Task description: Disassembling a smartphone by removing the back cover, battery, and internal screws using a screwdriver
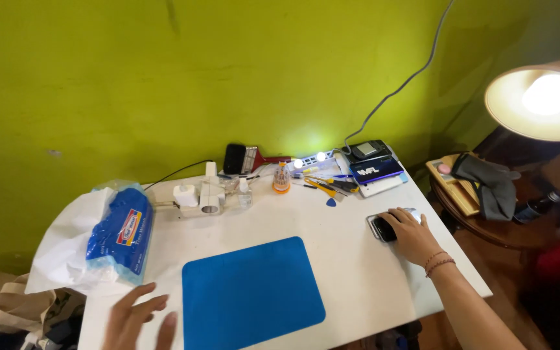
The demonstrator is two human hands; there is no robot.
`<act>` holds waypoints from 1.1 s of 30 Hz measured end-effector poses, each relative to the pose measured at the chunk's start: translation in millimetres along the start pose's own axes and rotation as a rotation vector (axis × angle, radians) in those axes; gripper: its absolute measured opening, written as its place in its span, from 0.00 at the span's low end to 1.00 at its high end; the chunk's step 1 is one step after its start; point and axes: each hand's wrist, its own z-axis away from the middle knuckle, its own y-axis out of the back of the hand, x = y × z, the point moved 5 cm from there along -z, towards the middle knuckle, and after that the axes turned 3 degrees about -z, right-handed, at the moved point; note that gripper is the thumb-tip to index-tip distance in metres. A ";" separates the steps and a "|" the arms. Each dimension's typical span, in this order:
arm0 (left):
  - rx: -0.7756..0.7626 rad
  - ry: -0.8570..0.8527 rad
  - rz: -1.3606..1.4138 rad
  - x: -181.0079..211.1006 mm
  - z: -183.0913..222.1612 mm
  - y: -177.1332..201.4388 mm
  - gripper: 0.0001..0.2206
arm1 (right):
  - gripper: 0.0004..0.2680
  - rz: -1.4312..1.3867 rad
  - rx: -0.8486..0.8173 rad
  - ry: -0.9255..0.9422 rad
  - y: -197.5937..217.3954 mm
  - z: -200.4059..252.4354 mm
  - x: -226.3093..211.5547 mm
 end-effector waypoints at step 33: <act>-0.397 -0.041 -0.409 -50.6 37.2 -116.6 0.24 | 0.20 -1.757 -0.269 -0.231 40.7 40.6 -229.0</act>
